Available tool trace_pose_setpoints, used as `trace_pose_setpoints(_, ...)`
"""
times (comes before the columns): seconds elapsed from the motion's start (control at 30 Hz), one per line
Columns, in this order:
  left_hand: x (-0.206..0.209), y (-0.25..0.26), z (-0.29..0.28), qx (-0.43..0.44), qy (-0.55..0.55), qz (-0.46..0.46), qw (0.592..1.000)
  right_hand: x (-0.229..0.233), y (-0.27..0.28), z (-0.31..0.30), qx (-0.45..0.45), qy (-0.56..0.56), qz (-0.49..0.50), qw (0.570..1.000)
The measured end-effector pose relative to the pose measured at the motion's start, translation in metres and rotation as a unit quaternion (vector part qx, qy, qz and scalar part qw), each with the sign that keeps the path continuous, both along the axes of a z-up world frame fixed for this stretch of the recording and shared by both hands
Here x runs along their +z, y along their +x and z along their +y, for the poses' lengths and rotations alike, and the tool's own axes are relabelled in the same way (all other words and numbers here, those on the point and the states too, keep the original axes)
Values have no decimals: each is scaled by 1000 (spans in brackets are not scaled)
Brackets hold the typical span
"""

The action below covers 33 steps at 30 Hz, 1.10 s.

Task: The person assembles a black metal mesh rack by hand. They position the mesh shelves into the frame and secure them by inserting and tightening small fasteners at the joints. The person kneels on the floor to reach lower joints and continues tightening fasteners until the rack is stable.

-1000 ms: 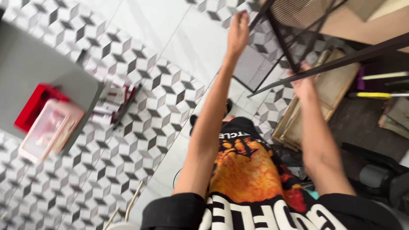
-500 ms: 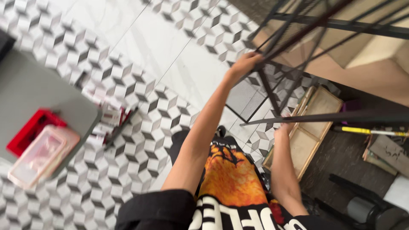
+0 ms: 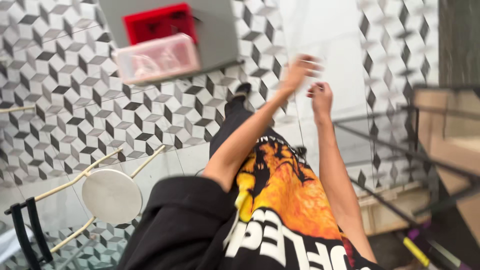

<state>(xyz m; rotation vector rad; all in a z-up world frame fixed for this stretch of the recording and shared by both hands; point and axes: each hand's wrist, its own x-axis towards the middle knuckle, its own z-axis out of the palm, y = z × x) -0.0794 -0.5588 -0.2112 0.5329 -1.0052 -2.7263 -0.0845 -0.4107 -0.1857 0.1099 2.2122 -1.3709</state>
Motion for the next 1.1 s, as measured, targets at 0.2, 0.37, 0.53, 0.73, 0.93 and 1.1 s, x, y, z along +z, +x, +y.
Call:
trace_pose_setpoints(0.2,-16,178,-267,378,-186,-264,868,-36,62,-256,323,59,116,937)
trace_pose_setpoints(0.37,-23,231,-366,270,-423,-428,751,-59,99,-410,328,27,132,935)
trace_pose_setpoints(0.53,-101,195,-408,-62,-567,-495,656,-55,88,-446,263,12,138,955)
trace_pose_setpoints(0.73,-175,172,-401,-134,-567,-537,610,-21,52,-305,204,93,103,969)
trace_pose_setpoints(0.93,-191,183,-405,-202,-572,-529,593,-12,25,-165,30,106,69,992)
trace_pose_setpoints(1.1,-109,174,-422,-49,-606,-488,626,-1,51,-144,-23,67,46,996)
